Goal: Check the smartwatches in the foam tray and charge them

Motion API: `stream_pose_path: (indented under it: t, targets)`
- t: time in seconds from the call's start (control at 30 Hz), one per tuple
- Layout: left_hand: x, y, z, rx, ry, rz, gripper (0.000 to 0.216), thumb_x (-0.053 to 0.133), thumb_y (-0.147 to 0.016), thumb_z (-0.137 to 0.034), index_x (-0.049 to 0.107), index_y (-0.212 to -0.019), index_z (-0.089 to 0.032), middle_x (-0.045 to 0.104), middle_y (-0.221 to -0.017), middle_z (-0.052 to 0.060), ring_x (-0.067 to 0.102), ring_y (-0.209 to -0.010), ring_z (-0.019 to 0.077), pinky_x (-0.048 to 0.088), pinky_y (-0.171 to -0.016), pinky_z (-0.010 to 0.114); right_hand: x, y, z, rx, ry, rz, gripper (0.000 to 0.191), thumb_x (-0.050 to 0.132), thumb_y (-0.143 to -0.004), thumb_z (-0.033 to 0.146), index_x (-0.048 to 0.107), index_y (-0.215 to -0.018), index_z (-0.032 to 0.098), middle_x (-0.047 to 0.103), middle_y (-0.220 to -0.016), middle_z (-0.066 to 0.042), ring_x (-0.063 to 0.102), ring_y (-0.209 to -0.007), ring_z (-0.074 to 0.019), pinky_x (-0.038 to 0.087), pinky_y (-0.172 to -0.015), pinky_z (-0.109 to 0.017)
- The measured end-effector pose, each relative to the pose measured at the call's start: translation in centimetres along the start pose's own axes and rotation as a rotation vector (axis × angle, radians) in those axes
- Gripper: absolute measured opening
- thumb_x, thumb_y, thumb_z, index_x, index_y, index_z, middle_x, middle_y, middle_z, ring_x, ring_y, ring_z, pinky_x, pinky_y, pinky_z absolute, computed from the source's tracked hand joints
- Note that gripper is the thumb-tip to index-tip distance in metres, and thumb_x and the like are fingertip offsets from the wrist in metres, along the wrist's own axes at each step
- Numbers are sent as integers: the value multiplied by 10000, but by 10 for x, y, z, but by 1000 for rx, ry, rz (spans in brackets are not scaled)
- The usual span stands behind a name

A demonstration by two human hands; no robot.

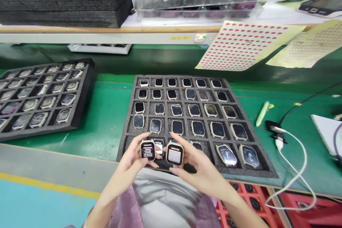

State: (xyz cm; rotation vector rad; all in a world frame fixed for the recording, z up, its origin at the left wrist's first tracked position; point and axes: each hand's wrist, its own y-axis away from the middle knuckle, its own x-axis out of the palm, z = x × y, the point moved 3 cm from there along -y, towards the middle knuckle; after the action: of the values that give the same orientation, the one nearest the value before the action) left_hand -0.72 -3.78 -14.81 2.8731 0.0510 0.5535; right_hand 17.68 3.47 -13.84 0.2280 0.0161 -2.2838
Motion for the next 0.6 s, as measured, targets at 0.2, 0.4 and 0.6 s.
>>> stream_pose_path:
  t: [0.2, 0.4, 0.6]
  targets:
    - [-2, -2, -6, 30, 16, -29, 434, 557, -871, -212, 423, -1283, -212, 603, -1089, 103, 613, -949, 238, 556, -753, 342, -18, -8, 13, -185, 719, -15, 485, 612, -825, 198, 493, -1295, 223, 542, -1176, -112, 528, -1038, -271, 459, -892, -433]
    - [0, -6, -10, 23, 26, -77, 383, 584, -871, -289, 477, -1223, -183, 628, -967, 93, 622, -840, 208, 570, -667, 321, -37, -9, 12, -195, 1033, 59, 509, 605, -861, 428, 490, -1318, 238, 515, -1219, -120, 477, -1088, -306, 421, -869, -468]
    - [-4, -9, -9, 16, 41, -98, 352, 595, -864, -293, 494, -1179, -170, 646, -979, 109, 636, -835, 216, 567, -605, 297, -62, 9, 3, -124, 1028, -122, 353, 367, -977, 409, 643, -1001, 190, 613, -994, -106, 542, -917, -262, 436, -805, -418]
